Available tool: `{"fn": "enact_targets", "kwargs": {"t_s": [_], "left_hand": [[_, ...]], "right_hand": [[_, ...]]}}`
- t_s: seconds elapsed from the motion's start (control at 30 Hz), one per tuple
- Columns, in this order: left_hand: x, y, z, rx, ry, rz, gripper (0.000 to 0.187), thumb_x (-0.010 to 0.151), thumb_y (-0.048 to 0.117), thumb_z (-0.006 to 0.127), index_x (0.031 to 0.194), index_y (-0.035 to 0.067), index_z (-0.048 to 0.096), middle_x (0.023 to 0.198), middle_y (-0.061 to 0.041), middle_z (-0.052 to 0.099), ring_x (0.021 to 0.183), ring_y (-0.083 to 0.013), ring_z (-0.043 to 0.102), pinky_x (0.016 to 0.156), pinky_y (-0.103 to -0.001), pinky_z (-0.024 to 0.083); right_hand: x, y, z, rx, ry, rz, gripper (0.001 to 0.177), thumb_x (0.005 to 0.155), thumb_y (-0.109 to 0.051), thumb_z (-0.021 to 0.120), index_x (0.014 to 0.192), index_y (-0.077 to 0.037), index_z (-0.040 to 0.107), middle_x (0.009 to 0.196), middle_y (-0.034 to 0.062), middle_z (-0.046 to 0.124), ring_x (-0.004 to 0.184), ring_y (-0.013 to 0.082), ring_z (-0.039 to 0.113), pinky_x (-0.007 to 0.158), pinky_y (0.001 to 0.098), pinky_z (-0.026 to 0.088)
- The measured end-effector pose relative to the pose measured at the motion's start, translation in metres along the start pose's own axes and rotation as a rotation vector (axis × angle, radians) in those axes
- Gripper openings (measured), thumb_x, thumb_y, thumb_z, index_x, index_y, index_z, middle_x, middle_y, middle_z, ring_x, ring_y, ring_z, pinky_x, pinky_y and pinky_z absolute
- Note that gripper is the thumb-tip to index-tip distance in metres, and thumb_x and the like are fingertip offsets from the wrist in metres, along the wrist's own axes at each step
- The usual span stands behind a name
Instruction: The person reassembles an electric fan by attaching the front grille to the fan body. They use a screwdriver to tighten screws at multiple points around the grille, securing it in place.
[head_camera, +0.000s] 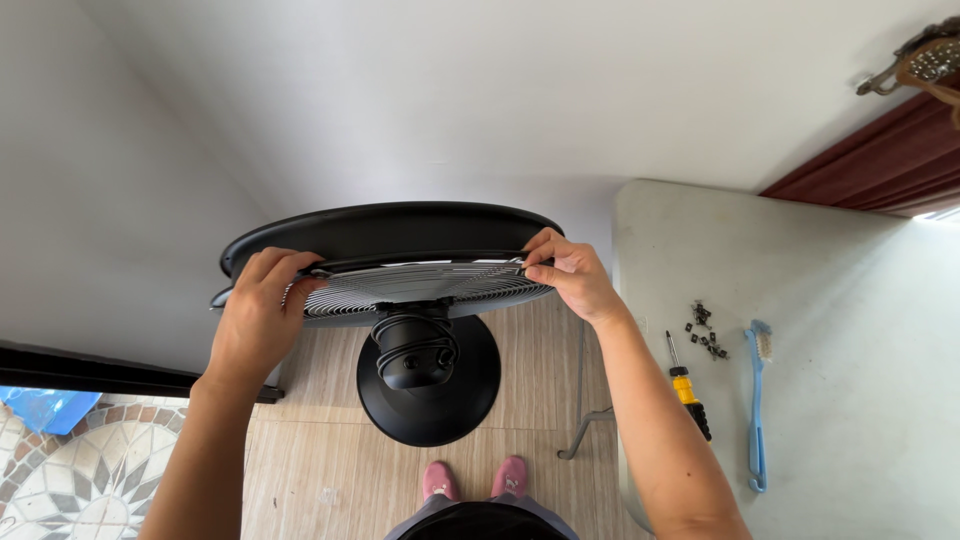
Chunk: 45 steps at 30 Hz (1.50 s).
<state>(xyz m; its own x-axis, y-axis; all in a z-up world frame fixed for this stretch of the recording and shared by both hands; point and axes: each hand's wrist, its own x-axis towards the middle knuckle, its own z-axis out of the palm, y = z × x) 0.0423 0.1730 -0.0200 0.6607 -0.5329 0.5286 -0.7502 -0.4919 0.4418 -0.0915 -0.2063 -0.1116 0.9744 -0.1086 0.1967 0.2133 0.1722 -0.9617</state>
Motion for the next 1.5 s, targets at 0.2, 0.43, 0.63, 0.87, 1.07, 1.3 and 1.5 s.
{"fn": "enact_targets", "kwargs": {"t_s": [0.2, 0.43, 0.63, 0.87, 1.07, 1.3, 1.5], "left_hand": [[-0.001, -0.004, -0.003, 0.056, 0.025, 0.029, 0.026, 0.086, 0.008, 0.080, 0.109, -0.001, 0.071, 0.106, -0.011, 0.068, 0.098, -0.0290, 0.065, 0.083, -0.039, 0.055], [-0.002, -0.005, 0.001, 0.084, 0.030, 0.038, 0.025, 0.087, 0.008, 0.079, 0.108, 0.000, 0.071, 0.107, -0.011, 0.068, 0.100, -0.0298, 0.065, 0.086, -0.040, 0.054], [-0.003, -0.006, 0.003, 0.114, 0.029, 0.047, 0.025, 0.088, 0.007, 0.077, 0.110, -0.002, 0.069, 0.107, -0.013, 0.067, 0.102, -0.0312, 0.063, 0.088, -0.042, 0.053], [-0.004, -0.008, 0.005, 0.098, 0.013, 0.006, 0.025, 0.088, 0.008, 0.078, 0.110, -0.001, 0.069, 0.107, -0.012, 0.067, 0.102, -0.0308, 0.064, 0.085, -0.041, 0.053], [-0.003, -0.011, 0.006, 0.096, 0.020, 0.018, 0.023, 0.090, 0.005, 0.077, 0.111, -0.001, 0.069, 0.107, -0.012, 0.067, 0.102, -0.0304, 0.064, 0.087, -0.041, 0.053], [0.000, -0.012, 0.005, 0.060, 0.031, 0.055, 0.024, 0.090, 0.006, 0.079, 0.110, -0.002, 0.068, 0.104, -0.012, 0.066, 0.101, -0.0321, 0.062, 0.086, -0.042, 0.052], [0.000, -0.015, 0.005, 0.016, 0.003, 0.047, 0.026, 0.090, 0.008, 0.080, 0.111, -0.002, 0.068, 0.105, -0.013, 0.065, 0.100, -0.0320, 0.062, 0.083, -0.042, 0.051]], "right_hand": [[0.003, 0.006, 0.003, 0.021, 0.004, 0.003, 0.007, 0.089, 0.000, 0.075, 0.093, -0.006, 0.077, 0.109, 0.0021, 0.062, 0.100, 0.0155, 0.058, 0.091, 0.0333, 0.049], [-0.002, 0.005, 0.002, 0.040, -0.002, 0.038, 0.008, 0.088, 0.001, 0.075, 0.093, -0.006, 0.078, 0.113, 0.0031, 0.061, 0.103, 0.0169, 0.057, 0.092, 0.0345, 0.050], [-0.003, -0.001, 0.001, -0.013, -0.008, 0.049, 0.008, 0.086, -0.001, 0.076, 0.092, -0.006, 0.078, 0.119, 0.0052, 0.062, 0.109, 0.0193, 0.058, 0.094, 0.0367, 0.052], [-0.007, -0.003, 0.004, -0.055, 0.009, 0.047, 0.007, 0.085, -0.003, 0.077, 0.091, -0.007, 0.079, 0.122, 0.0062, 0.062, 0.114, 0.0213, 0.058, 0.098, 0.0383, 0.053], [-0.007, 0.001, 0.006, -0.035, 0.027, 0.015, 0.008, 0.086, -0.001, 0.077, 0.092, -0.006, 0.079, 0.123, 0.0067, 0.062, 0.115, 0.0213, 0.057, 0.100, 0.0374, 0.050], [-0.004, 0.003, 0.004, -0.028, 0.041, 0.016, 0.010, 0.086, 0.001, 0.077, 0.094, -0.005, 0.079, 0.122, 0.0063, 0.063, 0.114, 0.0198, 0.059, 0.099, 0.0350, 0.051], [-0.004, 0.003, 0.005, -0.061, 0.075, 0.012, 0.009, 0.086, 0.001, 0.076, 0.092, -0.005, 0.079, 0.121, 0.0061, 0.065, 0.109, 0.0193, 0.061, 0.097, 0.0348, 0.051]]}}
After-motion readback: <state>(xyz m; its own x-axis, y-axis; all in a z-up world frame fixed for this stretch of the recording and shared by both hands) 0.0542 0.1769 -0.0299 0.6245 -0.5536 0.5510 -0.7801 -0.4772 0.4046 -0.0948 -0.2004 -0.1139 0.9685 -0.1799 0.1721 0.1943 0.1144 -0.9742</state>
